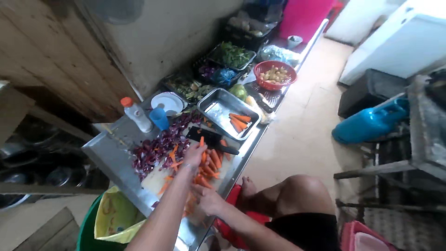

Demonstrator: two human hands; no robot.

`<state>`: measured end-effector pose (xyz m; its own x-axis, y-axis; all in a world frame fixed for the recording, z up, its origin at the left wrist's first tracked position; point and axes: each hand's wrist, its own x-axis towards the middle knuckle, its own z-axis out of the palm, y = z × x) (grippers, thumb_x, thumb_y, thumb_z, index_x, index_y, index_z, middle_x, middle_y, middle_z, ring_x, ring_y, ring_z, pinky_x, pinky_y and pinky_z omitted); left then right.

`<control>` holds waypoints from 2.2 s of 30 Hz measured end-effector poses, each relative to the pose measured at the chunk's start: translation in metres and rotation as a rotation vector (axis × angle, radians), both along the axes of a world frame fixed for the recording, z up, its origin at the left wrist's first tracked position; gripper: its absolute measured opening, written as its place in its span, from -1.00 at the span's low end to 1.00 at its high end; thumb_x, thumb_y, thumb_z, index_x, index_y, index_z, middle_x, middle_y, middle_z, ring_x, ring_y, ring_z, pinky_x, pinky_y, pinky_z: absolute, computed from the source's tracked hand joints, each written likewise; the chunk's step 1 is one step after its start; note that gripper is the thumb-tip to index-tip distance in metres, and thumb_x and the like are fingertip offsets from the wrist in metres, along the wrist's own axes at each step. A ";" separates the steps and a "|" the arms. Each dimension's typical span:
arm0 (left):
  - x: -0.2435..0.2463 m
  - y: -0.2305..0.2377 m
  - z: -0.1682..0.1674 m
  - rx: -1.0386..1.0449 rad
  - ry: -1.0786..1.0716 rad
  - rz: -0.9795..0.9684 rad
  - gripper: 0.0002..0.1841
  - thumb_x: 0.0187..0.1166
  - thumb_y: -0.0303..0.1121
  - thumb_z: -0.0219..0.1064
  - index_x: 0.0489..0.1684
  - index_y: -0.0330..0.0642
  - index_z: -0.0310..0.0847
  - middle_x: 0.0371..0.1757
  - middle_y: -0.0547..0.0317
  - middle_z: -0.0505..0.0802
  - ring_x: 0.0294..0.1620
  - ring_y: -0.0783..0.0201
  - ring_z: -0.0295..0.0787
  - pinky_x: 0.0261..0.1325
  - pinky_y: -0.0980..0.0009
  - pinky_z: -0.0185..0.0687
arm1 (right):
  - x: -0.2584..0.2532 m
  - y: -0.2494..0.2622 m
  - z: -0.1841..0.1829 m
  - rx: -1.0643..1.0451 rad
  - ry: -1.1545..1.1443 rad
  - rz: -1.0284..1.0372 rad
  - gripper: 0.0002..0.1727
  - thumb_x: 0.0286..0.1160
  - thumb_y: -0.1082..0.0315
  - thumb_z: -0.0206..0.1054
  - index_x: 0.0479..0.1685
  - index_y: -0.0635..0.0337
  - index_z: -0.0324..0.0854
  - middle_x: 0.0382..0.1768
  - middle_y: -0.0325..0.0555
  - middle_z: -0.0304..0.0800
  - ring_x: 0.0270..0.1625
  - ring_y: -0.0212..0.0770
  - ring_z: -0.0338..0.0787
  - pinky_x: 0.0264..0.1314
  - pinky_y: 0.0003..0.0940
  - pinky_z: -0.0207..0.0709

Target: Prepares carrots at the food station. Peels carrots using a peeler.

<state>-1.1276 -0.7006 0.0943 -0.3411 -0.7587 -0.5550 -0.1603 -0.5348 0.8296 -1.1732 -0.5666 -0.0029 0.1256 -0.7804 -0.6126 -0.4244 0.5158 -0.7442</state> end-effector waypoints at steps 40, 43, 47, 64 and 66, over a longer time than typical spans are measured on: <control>0.046 0.024 -0.087 -0.892 -0.722 -1.410 -0.53 0.47 -0.49 0.43 0.39 0.12 0.69 0.51 0.15 0.65 0.66 -0.06 0.39 0.60 -0.33 0.23 | 0.004 0.027 0.005 0.096 0.215 0.231 -0.40 0.66 0.28 0.20 0.73 -0.14 0.35 0.21 0.14 0.79 0.24 0.13 0.81 0.31 0.26 0.61; 0.046 0.019 -0.089 -0.947 -0.796 -1.401 -0.61 0.59 -0.39 0.37 0.39 0.09 0.69 0.43 0.06 0.71 0.57 -0.10 0.51 0.63 -0.34 0.19 | 0.006 0.031 0.010 0.078 0.219 0.262 -0.28 0.61 0.35 0.19 0.80 -0.34 0.25 0.23 0.17 0.79 0.23 0.17 0.81 0.26 0.30 0.61; 0.066 0.018 -0.071 -0.921 -0.787 -1.077 -0.62 0.71 -0.17 0.26 0.41 -0.08 0.62 0.39 -0.01 0.73 0.52 -0.03 0.58 0.67 -0.13 0.28 | -0.002 0.029 0.013 0.100 0.186 0.188 -0.30 0.73 0.23 0.15 0.87 -0.47 0.14 0.32 0.12 0.76 0.25 0.10 0.81 0.33 0.22 0.61; 0.125 0.074 -0.016 -0.744 -0.575 -0.452 -0.62 0.78 -0.04 0.22 0.26 -0.12 0.68 -0.02 -0.05 0.87 0.00 -0.04 0.85 0.13 -0.19 0.70 | -0.005 -0.019 0.098 -0.019 -0.440 -0.517 -0.40 0.89 -0.19 -0.26 0.17 0.09 0.53 -0.48 -0.19 0.56 -0.73 -0.36 0.38 -0.73 -0.49 0.35; 0.128 0.078 -0.007 -0.761 -0.657 -0.470 -0.61 0.79 -0.03 0.21 0.27 -0.11 0.69 -0.01 -0.07 0.88 0.02 -0.08 0.86 0.11 -0.20 0.70 | -0.002 -0.019 0.099 0.011 -0.446 -0.486 -0.39 0.89 -0.19 -0.26 0.05 0.12 0.52 -0.48 -0.19 0.57 -0.73 -0.37 0.40 -0.72 -0.50 0.37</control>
